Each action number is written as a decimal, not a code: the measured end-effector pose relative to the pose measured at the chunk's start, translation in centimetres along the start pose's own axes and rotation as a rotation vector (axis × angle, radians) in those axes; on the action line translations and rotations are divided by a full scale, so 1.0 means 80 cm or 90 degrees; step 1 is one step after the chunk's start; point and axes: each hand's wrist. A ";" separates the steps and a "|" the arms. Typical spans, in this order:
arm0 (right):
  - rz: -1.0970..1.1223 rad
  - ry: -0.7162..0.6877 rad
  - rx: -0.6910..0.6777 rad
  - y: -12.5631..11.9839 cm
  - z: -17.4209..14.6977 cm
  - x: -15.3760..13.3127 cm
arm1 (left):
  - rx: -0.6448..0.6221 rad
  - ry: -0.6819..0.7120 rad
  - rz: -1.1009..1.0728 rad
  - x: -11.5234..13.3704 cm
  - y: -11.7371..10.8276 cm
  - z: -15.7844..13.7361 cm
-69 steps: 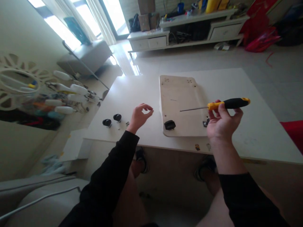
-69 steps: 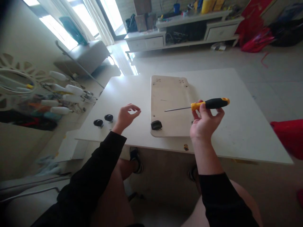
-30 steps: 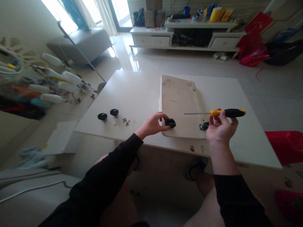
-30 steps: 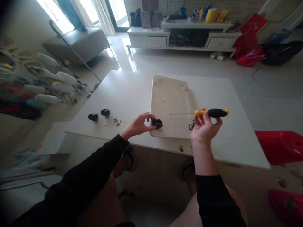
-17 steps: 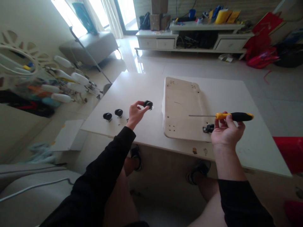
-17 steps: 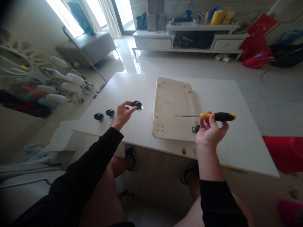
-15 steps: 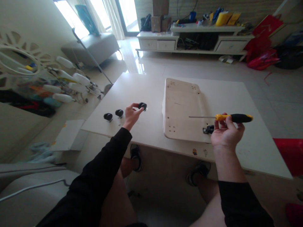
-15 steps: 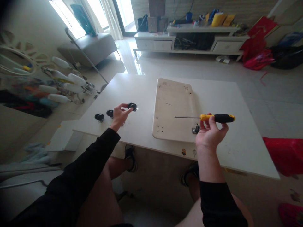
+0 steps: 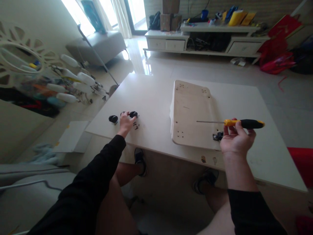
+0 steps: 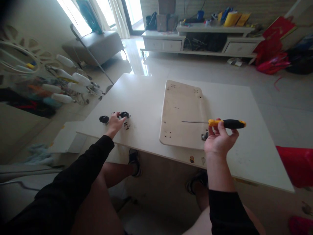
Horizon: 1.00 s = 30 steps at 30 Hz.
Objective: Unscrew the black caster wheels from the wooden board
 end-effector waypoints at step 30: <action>0.063 0.093 0.101 -0.076 0.087 -0.057 | -0.513 -0.297 -0.602 0.173 0.022 -0.224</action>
Point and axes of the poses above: each hand's wrist, its own z-axis towards the middle knuckle, its own y-axis out of the palm, x = y × z, and after that the axes turned 6 degrees about x, right-handed
